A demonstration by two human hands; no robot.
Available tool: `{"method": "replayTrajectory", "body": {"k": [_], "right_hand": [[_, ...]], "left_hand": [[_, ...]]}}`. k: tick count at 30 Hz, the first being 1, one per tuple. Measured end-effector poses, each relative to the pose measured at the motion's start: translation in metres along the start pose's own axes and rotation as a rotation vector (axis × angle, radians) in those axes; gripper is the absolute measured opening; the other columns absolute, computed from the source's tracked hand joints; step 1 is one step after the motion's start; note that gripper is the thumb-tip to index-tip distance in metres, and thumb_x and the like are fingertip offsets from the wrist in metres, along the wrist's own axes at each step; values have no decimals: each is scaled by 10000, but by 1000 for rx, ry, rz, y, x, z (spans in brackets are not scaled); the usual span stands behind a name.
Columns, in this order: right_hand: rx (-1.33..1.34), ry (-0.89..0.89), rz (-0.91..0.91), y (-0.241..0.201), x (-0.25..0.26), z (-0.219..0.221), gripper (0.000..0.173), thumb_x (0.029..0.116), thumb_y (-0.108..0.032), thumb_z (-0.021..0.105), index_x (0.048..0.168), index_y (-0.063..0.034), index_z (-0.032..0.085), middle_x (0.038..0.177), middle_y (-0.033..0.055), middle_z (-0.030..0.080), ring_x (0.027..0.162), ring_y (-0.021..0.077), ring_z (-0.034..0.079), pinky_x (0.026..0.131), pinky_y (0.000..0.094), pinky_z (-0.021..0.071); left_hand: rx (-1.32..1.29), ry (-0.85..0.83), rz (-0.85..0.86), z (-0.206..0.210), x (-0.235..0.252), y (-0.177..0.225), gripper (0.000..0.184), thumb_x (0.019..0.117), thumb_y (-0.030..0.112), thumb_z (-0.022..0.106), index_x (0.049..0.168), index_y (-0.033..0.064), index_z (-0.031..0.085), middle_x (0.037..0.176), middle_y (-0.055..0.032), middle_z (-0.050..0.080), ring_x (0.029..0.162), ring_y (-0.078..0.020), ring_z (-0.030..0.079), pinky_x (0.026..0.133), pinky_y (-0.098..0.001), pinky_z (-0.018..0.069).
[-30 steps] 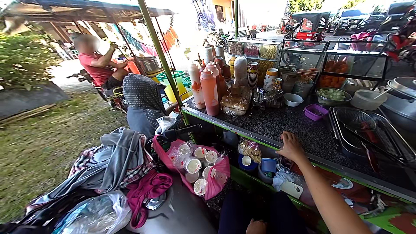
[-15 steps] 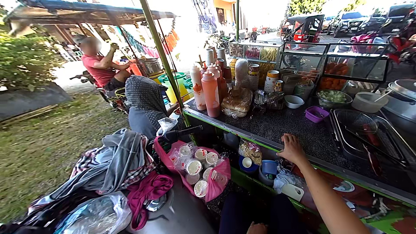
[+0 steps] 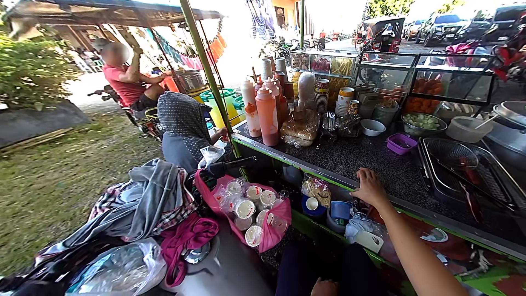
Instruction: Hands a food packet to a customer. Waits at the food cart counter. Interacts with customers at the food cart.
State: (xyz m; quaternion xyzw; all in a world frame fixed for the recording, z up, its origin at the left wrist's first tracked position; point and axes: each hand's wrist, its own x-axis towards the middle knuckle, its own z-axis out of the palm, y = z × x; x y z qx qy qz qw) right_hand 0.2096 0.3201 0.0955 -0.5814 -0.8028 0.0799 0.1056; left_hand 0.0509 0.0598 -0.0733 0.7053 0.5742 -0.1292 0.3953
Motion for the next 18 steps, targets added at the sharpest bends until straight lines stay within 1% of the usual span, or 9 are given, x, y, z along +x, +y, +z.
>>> {"method": "replayTrajectory", "body": {"k": [2, 5, 8, 13, 16, 18], "right_hand": [[2, 7, -1, 0, 0, 0, 826, 750, -411, 879, 1397, -25, 540, 1579, 198, 410, 1495, 364, 344, 1214, 517, 279], [-1, 5, -3, 0, 0, 0, 817, 756, -409, 876, 1393, -23, 541, 1579, 204, 407, 1495, 364, 343, 1213, 521, 279], [-5, -2, 0, 0, 1, 0, 819, 756, -417, 871, 1398, -29, 540, 1584, 198, 404, 1496, 365, 341, 1212, 521, 279], [-1, -1, 1, -1, 1, 0, 823, 759, -414, 873, 1402, -27, 537, 1585, 196, 404, 1499, 364, 337, 1217, 517, 273], [12, 4, -2, -1, -1, -1, 825, 757, -408, 874, 1398, -12, 539, 1577, 215, 406, 1497, 382, 335, 1221, 528, 270], [9, -2, 0, -2, -1, -2, 823, 761, -407, 872, 1402, -15, 536, 1582, 210, 400, 1501, 376, 330, 1221, 522, 268]], "left_hand": [[-12, 4, 6, 0, 0, -1, 450, 1082, 342, 477, 1362, 11, 599, 1391, -213, 615, 1335, -379, 554, 1142, -607, 362], [-22, 2, 16, -2, 0, -1, 480, 1086, 385, 466, 1351, 8, 603, 1381, -215, 620, 1331, -377, 558, 1142, -605, 361], [-27, 3, 21, -1, 1, -1, 459, 1079, 369, 488, 1335, 10, 613, 1375, -214, 624, 1327, -379, 560, 1137, -608, 364], [-13, -15, 19, -2, -1, -1, 410, 1065, 315, 521, 1346, 36, 625, 1395, -197, 618, 1338, -372, 552, 1144, -614, 352], [-19, 9, 43, -3, -2, -1, 347, 1052, 260, 534, 1295, 56, 674, 1368, -184, 641, 1320, -371, 567, 1129, -628, 363], [-16, 2, 42, -3, -2, -1, 339, 1046, 258, 540, 1280, 59, 684, 1362, -182, 645, 1320, -371, 566, 1128, -628, 364]]}}
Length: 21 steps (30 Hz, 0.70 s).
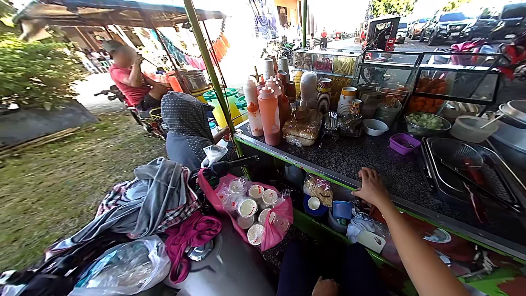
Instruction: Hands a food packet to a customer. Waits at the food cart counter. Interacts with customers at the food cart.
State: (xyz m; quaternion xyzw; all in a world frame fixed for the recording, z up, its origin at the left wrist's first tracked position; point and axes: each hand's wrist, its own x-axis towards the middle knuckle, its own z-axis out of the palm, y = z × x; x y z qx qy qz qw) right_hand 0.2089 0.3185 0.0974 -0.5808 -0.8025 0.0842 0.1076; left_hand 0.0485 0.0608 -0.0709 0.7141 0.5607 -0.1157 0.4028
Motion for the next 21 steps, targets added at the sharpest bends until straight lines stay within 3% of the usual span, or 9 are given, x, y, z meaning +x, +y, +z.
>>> {"method": "replayTrajectory", "body": {"k": [10, 21], "right_hand": [[-17, 4, 3, 0, 0, 1, 825, 761, -412, 869, 1408, -26, 533, 1584, 203, 402, 1500, 368, 335, 1220, 520, 268], [-14, 3, 5, 0, -1, 0, 814, 766, -405, 868, 1407, -28, 537, 1586, 200, 401, 1501, 362, 336, 1221, 514, 267]], "left_hand": [[-67, -43, -62, -6, 3, 2, 396, 1022, 342, 568, 1247, 41, 694, 1310, -190, 673, 1302, -372, 578, 1145, -635, 339], [-1, -77, -58, -5, 2, 4, 408, 1040, 335, 536, 1223, 1, 685, 1301, -212, 672, 1299, -383, 578, 1152, -638, 318]]}}
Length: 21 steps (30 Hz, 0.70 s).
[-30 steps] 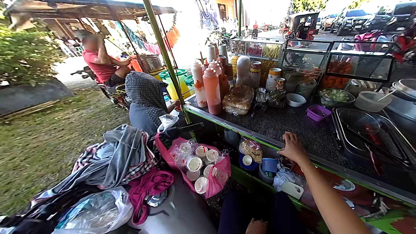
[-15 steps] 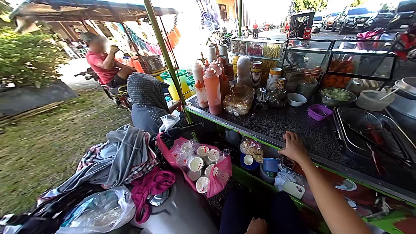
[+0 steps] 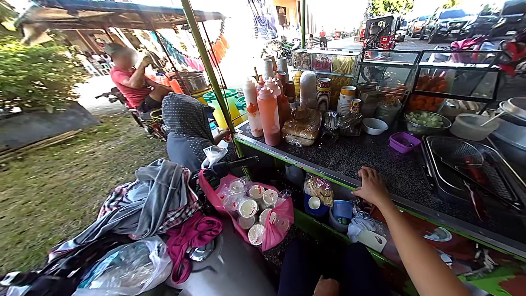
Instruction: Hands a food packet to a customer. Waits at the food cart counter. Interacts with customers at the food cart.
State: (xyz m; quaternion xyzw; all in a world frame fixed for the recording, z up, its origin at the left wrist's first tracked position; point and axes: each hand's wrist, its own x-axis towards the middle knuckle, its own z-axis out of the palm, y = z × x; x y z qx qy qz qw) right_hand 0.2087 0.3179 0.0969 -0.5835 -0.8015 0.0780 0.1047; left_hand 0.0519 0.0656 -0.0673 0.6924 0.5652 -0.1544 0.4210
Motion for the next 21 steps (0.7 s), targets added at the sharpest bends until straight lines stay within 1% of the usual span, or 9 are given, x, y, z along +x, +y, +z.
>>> {"method": "replayTrajectory", "body": {"k": [4, 7, 11, 18, 21], "right_hand": [[-6, -3, 1, 1, 1, 1, 811, 768, -420, 862, 1404, -34, 538, 1588, 195, 401, 1501, 362, 336, 1215, 517, 273], [12, 23, -21, 2, 0, 1, 813, 761, -406, 871, 1396, -15, 546, 1571, 211, 420, 1483, 378, 360, 1205, 528, 291], [10, 23, -19, 2, 0, 1, 814, 757, -404, 874, 1393, -17, 546, 1568, 207, 424, 1484, 374, 360, 1206, 525, 289], [12, 27, -14, 2, 1, 3, 812, 756, -407, 874, 1389, -17, 548, 1572, 201, 421, 1487, 365, 358, 1213, 515, 280], [3, 21, -14, 3, 1, 3, 821, 758, -420, 869, 1399, -25, 542, 1579, 196, 414, 1491, 357, 355, 1216, 514, 278]], "left_hand": [[26, 0, 2, 2, 0, 1, 421, 1061, 324, 500, 1228, -20, 676, 1314, -224, 663, 1314, -389, 567, 1168, -641, 299], [39, 26, 18, 5, 0, 0, 414, 1060, 313, 509, 1199, -36, 684, 1293, -234, 670, 1298, -404, 579, 1157, -647, 319], [42, 18, 21, 4, 0, 0, 416, 1059, 316, 513, 1191, -39, 685, 1277, -243, 674, 1285, -407, 585, 1144, -639, 336], [39, 10, 16, 3, -1, 1, 419, 1061, 317, 503, 1187, -39, 685, 1266, -240, 680, 1278, -408, 590, 1145, -641, 334], [14, 14, 13, 2, -2, 1, 473, 1077, 359, 443, 1184, -31, 689, 1269, -235, 681, 1285, -402, 589, 1141, -645, 336]]}}
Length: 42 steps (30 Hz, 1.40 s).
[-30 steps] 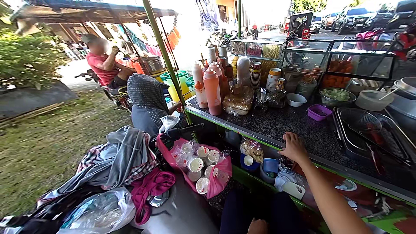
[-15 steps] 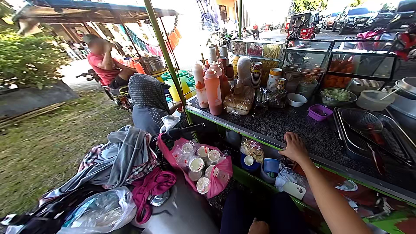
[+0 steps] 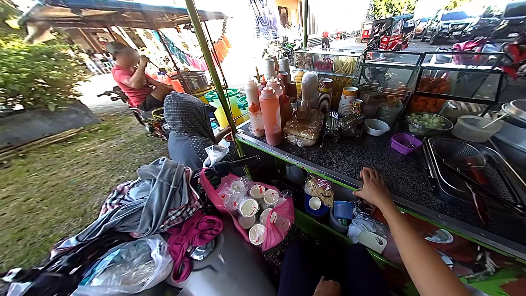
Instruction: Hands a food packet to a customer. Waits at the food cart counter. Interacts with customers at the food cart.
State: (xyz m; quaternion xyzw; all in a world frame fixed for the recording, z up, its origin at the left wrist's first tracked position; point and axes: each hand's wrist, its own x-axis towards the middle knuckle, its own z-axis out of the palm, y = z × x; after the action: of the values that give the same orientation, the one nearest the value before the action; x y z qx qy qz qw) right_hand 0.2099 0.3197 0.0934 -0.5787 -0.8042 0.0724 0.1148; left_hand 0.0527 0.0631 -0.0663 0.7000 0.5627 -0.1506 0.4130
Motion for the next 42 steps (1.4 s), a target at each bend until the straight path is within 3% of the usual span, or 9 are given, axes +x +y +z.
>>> {"method": "replayTrajectory", "body": {"k": [6, 13, 17, 42], "right_hand": [[-2, -4, 2, 0, 0, 0, 809, 758, -411, 872, 1389, -24, 546, 1578, 198, 415, 1490, 361, 356, 1215, 518, 277], [-8, -3, 6, -1, 0, 0, 814, 759, -422, 868, 1391, -25, 545, 1578, 196, 416, 1493, 356, 354, 1215, 516, 279], [-5, -1, 10, -1, 0, 0, 813, 752, -414, 873, 1385, -22, 547, 1575, 197, 420, 1488, 365, 357, 1207, 528, 285], [-9, -4, 9, 0, 0, 0, 808, 752, -415, 873, 1381, -25, 551, 1570, 203, 423, 1486, 365, 360, 1212, 523, 280]], "left_hand": [[22, -92, -41, -5, -1, 4, 586, 1080, 457, 390, 1216, -36, 677, 1297, -249, 665, 1314, -402, 567, 1175, -646, 279], [24, -60, -4, -2, 1, -1, 490, 1051, 405, 493, 1225, -13, 680, 1275, -231, 678, 1290, -392, 582, 1165, -634, 299], [17, -37, -2, -1, -2, 1, 457, 1056, 387, 482, 1230, 24, 698, 1293, -206, 680, 1305, -385, 576, 1172, -639, 296], [22, -26, 0, 0, 0, 1, 448, 1067, 378, 464, 1265, 45, 689, 1334, -190, 663, 1326, -367, 562, 1170, -622, 306]]}}
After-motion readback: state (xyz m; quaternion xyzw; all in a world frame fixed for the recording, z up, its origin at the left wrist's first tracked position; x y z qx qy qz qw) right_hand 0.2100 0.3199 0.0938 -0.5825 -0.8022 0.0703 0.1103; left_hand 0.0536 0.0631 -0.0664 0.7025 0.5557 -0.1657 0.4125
